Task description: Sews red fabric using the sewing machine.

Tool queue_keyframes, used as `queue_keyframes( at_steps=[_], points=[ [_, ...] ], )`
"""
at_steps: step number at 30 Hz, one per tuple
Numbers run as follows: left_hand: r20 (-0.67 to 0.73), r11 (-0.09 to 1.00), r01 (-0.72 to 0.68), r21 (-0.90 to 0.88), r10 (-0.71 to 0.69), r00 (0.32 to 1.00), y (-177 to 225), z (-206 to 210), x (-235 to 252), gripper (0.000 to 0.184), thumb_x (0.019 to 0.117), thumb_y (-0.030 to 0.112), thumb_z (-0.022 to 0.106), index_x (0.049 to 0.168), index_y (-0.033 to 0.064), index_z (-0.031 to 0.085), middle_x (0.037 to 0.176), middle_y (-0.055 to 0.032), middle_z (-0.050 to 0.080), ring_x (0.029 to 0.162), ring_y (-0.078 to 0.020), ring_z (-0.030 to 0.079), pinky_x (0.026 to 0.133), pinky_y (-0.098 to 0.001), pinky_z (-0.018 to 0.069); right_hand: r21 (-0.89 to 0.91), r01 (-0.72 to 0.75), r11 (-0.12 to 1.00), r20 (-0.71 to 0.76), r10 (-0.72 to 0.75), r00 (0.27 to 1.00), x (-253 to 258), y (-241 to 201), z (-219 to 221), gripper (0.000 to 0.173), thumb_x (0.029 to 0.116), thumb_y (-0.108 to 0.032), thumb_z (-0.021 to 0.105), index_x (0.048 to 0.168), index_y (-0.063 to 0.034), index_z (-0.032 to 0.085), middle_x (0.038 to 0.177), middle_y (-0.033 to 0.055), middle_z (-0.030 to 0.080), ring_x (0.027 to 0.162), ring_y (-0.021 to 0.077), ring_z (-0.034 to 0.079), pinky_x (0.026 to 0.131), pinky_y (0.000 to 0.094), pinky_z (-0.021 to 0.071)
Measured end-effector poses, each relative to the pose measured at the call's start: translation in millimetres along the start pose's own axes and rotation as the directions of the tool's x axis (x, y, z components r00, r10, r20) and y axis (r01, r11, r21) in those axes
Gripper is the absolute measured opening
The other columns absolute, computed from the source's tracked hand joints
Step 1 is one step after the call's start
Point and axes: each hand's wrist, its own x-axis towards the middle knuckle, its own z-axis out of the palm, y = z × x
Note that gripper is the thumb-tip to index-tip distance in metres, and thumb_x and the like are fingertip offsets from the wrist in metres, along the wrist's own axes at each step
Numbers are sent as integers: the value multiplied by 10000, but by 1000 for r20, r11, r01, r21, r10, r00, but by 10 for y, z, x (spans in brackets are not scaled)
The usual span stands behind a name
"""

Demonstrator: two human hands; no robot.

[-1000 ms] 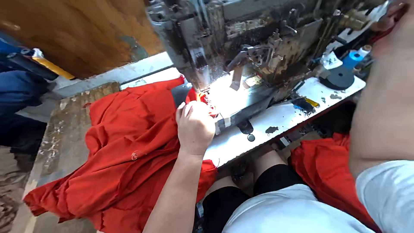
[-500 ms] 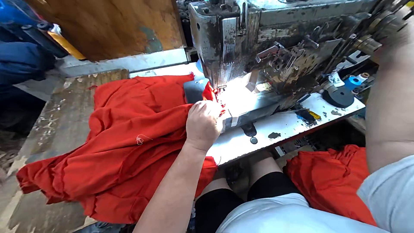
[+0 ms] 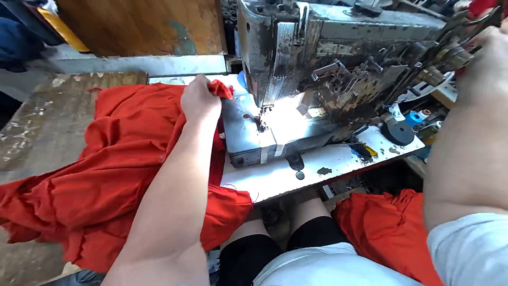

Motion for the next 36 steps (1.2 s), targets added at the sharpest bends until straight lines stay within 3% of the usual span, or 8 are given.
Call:
queue_keyframes(
  at_steps=[4, 8, 11, 15, 18, 22, 29, 36],
  points=[
    [153, 981, -187, -57, 193, 969, -258, -340, -567, 268, 1012, 196, 593, 1232, 44, 612, 1053, -271, 679, 997, -478, 667, 832, -727, 485, -11, 474, 881, -227, -463, 857, -1201, -241, -43, 307, 1090, -184, 452, 1186, 80, 576, 963, 45, 601, 807, 40, 554, 771, 227, 501],
    [337, 901, -423, -94, 429, 838, -104, -683, -1313, 259, 997, 408, 640, 883, 196, 736, 756, 32, 682, 703, -129, 658, 635, -439, 543, 81, 768, 636, 269, -756, 597, -2485, -569, 768, 309, 982, -186, 629, 1188, 25, 722, 932, 154, 681, 768, 173, 647, 676, 333, 551],
    [298, 894, -443, 69, 405, 864, 139, -610, -1662, 222, 979, 328, 673, 892, 131, 723, 768, -54, 684, 744, -253, 682, 658, -528, 541, 126, 794, 595, 643, -658, 391, -2992, -681, 1526, 284, 1018, -269, 600, 1210, -136, 762, 869, 99, 685, 660, 268, 663, 503, 455, 510],
    [215, 834, -550, 38, 531, 820, 109, -252, -1963, 72, 853, 170, 746, 895, 115, 727, 785, -72, 702, 794, -291, 705, 738, -566, 546, 217, 738, 639, 840, -507, 192, -2982, -969, 1986, 295, 1078, -160, 478, 1152, -10, 721, 1074, 172, 706, 1003, 330, 703, 885, 488, 572],
    [222, 668, -729, -150, 742, 633, -82, 71, -2423, 371, 881, 120, 714, 1248, 168, 716, 1270, -94, 692, 1328, -349, 562, 1135, -707, 327, 342, 685, 643, 722, -647, 245, -3096, -1223, 2055, 298, 1052, -252, 549, 1080, -31, 748, 980, 129, 723, 920, 261, 712, 836, 447, 583],
    [-32, 418, -807, -417, 880, 473, -401, 275, -2935, 217, 1009, 128, 563, 1102, 103, 756, 1188, -84, 730, 1138, -204, 688, 1009, -388, 555, 534, 586, 609, 760, -649, -18, -3845, -1743, 2060, 278, 959, -364, 698, 1083, -126, 771, 985, 43, 721, 954, 194, 689, 804, 433, 577],
    [-151, 588, -335, -736, 340, 928, -994, 81, -3156, 147, 954, 7, 589, 983, -5, 733, 1042, -93, 736, 912, -119, 725, 795, -272, 635, 404, 686, 606, 898, -407, -169, -4295, -1880, 2908, 326, 1010, -70, 551, 1303, -152, 667, 1330, 165, 585, 1013, 360, 675, 763, 556, 576],
    [-539, 605, -328, -725, -202, 818, -1175, -565, -3098, 579, 784, 87, 835, 1258, 126, 504, 1065, 159, 709, 1011, 11, 684, 895, -230, 593, 813, 545, 206, 311, -944, -107, -4458, -2356, 1873, 56, 943, -128, 684, 959, -82, 711, 746, 56, 641, 650, 206, 658, 500, 361, 509]
  ],
)
